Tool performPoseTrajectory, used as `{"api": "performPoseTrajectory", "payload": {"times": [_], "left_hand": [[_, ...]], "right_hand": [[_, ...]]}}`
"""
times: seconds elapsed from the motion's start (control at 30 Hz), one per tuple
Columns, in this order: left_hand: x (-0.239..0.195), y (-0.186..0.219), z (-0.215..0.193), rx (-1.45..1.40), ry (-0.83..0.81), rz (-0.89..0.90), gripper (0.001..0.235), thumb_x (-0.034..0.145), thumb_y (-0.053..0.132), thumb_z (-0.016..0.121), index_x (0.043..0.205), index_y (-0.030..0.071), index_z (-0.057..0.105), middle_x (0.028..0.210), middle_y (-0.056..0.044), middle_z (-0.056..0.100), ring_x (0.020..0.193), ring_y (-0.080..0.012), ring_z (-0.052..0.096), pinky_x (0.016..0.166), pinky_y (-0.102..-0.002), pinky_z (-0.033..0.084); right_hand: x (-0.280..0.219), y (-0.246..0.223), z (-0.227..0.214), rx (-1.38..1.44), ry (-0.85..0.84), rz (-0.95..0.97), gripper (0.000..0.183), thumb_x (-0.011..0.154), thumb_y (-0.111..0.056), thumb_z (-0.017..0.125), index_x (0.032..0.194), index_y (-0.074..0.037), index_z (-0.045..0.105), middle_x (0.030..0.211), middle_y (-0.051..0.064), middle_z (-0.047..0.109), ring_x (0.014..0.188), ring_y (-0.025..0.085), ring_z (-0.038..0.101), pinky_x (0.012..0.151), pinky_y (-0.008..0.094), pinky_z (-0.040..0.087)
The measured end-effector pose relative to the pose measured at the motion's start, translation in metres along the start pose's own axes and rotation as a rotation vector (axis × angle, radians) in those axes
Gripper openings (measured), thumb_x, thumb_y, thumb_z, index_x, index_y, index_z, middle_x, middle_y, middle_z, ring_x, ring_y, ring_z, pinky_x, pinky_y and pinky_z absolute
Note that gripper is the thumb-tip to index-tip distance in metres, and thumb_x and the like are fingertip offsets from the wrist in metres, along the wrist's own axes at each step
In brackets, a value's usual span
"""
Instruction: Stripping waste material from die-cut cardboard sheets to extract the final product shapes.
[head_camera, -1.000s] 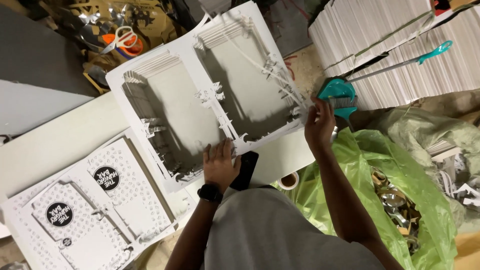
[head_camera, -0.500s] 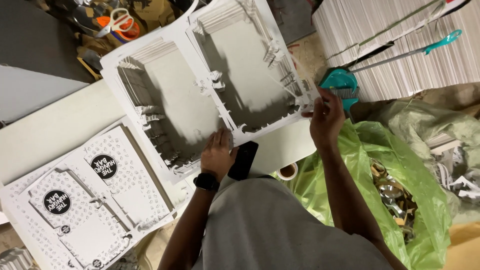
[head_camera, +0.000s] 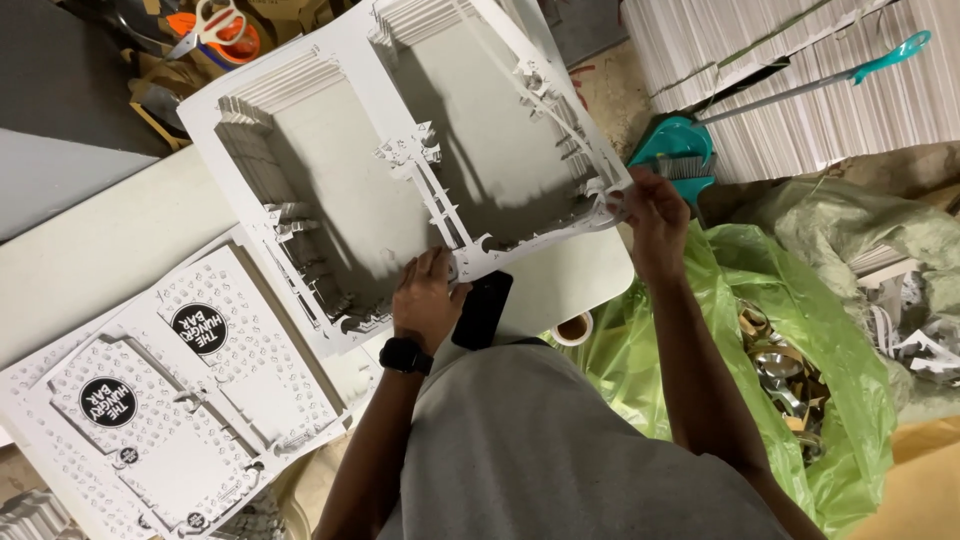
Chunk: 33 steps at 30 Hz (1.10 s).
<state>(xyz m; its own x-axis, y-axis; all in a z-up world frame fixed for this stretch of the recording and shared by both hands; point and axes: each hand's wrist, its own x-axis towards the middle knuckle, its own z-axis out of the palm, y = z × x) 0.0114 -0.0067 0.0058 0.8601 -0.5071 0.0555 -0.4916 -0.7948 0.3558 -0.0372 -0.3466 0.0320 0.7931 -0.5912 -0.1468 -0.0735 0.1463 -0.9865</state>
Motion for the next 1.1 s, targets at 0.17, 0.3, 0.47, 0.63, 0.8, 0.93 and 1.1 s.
{"api": "performPoseTrajectory", "payload": {"times": [0.17, 0.3, 0.47, 0.63, 0.8, 0.93, 1.1], "left_hand": [[-0.006, 0.002, 0.005, 0.057, -0.025, -0.034, 0.073, 0.075, 0.04, 0.083, 0.138, 0.013, 0.059, 0.128, -0.008, 0.065, 0.109, -0.0282, 0.071, 0.089, -0.043, 0.061], [-0.005, 0.005, -0.005, 0.015, -0.04, -0.049, 0.08, 0.076, 0.033, 0.083, 0.145, 0.005, 0.053, 0.129, -0.016, 0.066, 0.109, -0.034, 0.072, 0.087, -0.045, 0.061], [-0.009, -0.001, -0.002, 0.06, -0.08, -0.03, 0.086, 0.079, 0.04, 0.079, 0.152, 0.008, 0.047, 0.135, -0.014, 0.064, 0.114, -0.0305, 0.07, 0.087, -0.041, 0.061], [-0.009, 0.0, -0.002, 0.063, -0.084, -0.048, 0.088, 0.076, 0.04, 0.081, 0.151, 0.008, 0.047, 0.134, -0.015, 0.064, 0.115, -0.031, 0.069, 0.088, -0.042, 0.061], [-0.007, 0.006, -0.01, -0.033, -0.078, -0.051, 0.082, 0.077, 0.035, 0.079, 0.148, 0.007, 0.05, 0.14, -0.021, 0.059, 0.118, -0.037, 0.066, 0.094, -0.047, 0.059], [-0.005, 0.014, -0.025, -0.02, 0.014, 0.007, 0.07, 0.083, 0.037, 0.07, 0.143, 0.002, 0.056, 0.133, -0.022, 0.065, 0.108, -0.0361, 0.071, 0.093, -0.047, 0.058], [0.0, 0.021, -0.052, 0.132, 0.116, 0.102, 0.055, 0.096, 0.034, 0.056, 0.141, 0.003, 0.059, 0.126, -0.019, 0.07, 0.101, -0.0297, 0.074, 0.092, -0.045, 0.058]], "right_hand": [[0.008, 0.01, -0.013, -0.475, 0.06, -0.147, 0.016, 0.105, -0.002, 0.063, 0.118, 0.003, 0.071, 0.092, 0.019, 0.068, 0.1, 0.037, 0.072, 0.082, 0.057, 0.061], [0.006, 0.011, -0.005, -0.698, 0.083, -0.222, 0.018, 0.103, -0.005, 0.062, 0.115, -0.003, 0.075, 0.098, 0.017, 0.074, 0.1, 0.039, 0.072, 0.079, 0.052, 0.062], [0.018, 0.046, -0.014, -0.909, 0.174, -0.251, 0.016, 0.092, -0.008, 0.067, 0.103, -0.014, 0.079, 0.088, 0.008, 0.071, 0.087, 0.03, 0.074, 0.067, 0.041, 0.064], [0.013, 0.04, -0.011, -0.923, 0.113, -0.276, 0.022, 0.094, -0.004, 0.064, 0.111, -0.007, 0.078, 0.095, 0.013, 0.07, 0.091, 0.034, 0.073, 0.069, 0.042, 0.065], [0.013, 0.041, -0.013, -0.912, 0.097, -0.241, 0.028, 0.092, -0.004, 0.062, 0.116, -0.008, 0.077, 0.099, 0.01, 0.066, 0.094, 0.034, 0.071, 0.074, 0.041, 0.065], [0.008, 0.031, -0.003, -0.943, 0.086, -0.236, 0.025, 0.095, -0.011, 0.065, 0.116, -0.006, 0.077, 0.098, 0.013, 0.064, 0.095, 0.038, 0.071, 0.074, 0.043, 0.063], [0.004, 0.009, 0.002, -0.873, 0.087, -0.287, 0.029, 0.11, -0.025, 0.06, 0.119, -0.002, 0.075, 0.096, 0.018, 0.06, 0.099, 0.046, 0.068, 0.08, 0.054, 0.058]]}}
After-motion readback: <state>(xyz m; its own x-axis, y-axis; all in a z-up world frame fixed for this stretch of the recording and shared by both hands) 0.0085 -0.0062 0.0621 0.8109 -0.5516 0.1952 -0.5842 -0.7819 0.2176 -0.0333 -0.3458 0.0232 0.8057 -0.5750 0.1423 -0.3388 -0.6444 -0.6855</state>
